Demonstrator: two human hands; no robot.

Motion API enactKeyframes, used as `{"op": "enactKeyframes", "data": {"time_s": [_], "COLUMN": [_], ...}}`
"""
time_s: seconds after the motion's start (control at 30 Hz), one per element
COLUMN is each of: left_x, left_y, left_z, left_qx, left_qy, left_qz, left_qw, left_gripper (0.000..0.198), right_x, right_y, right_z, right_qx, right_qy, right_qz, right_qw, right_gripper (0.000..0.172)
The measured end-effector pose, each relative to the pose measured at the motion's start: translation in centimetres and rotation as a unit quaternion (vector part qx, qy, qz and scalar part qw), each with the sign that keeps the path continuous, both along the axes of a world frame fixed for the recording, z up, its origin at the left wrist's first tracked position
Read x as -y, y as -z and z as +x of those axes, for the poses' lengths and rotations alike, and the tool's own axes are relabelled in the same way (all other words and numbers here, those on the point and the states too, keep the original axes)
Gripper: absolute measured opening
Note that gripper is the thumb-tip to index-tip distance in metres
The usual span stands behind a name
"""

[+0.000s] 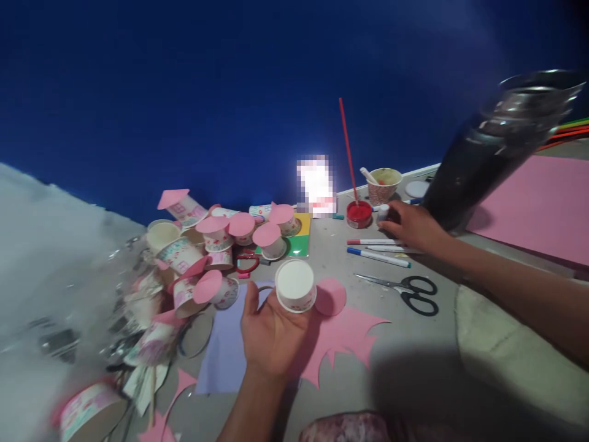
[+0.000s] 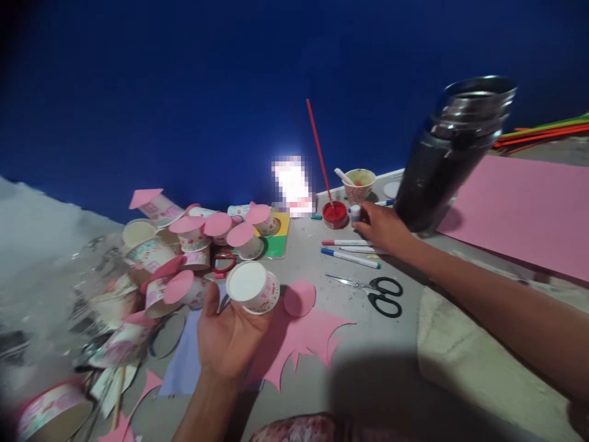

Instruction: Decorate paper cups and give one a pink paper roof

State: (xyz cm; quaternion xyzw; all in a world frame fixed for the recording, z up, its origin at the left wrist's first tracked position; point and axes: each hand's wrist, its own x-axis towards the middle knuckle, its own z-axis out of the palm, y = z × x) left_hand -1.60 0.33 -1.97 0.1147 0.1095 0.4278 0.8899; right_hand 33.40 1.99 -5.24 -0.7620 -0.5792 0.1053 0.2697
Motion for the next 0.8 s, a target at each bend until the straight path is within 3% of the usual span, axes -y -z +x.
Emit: {"op": "enactKeyframes", "data": {"time_s": [0.13,0.23,0.3,0.37,0.5,0.57,0.7,0.8], "left_x": [0.0,-0.2,-0.2,-0.2,0.0,0.1,0.2,0.3], "left_y": [-0.2,-0.7,-1.2,-1.7,-2.4,-2.7,-2.9,-2.8], "left_z": [0.0,0.1,0.0,-0.1,0.0,0.1,0.5,0.5], "left_qx": [-0.048,-0.073,-0.072,-0.068,-0.083,-0.095,-0.109,-0.118], "left_qy": [-0.05,-0.089,-0.11,-0.12,-0.128,-0.139,-0.145,-0.145], "left_qz": [-0.044,-0.062,-0.065,-0.067,-0.075,-0.079,-0.094,-0.109], "left_qw": [0.997,0.991,0.989,0.988,0.985,0.983,0.979,0.976], "left_gripper": [0.052,0.054,0.055,0.056,0.06,0.059,0.055,0.053], "right_x": [2.5,5.1,6.2,6.4,5.5,5.1,4.6,4.5], "right_y": [-1.8,-3.5,-4.0,-3.8,-2.6,-2.5,-3.0,-2.9], "right_z": [0.1,-1.6,-3.7,-5.9,-9.1,-10.3,-12.9,-14.5], "right_qx": [0.037,0.053,-0.002,-0.041,0.033,0.064,0.153,0.175], "right_qy": [-0.012,-0.04,-0.141,-0.219,-0.341,-0.4,-0.407,-0.393], "right_qz": [-0.021,-0.007,-0.003,-0.057,0.002,0.014,-0.028,-0.061], "right_qw": [0.999,0.998,0.99,0.973,0.94,0.914,0.9,0.901], "right_gripper": [0.01,0.019,0.018,0.017,0.023,0.035,0.075,0.071]}}
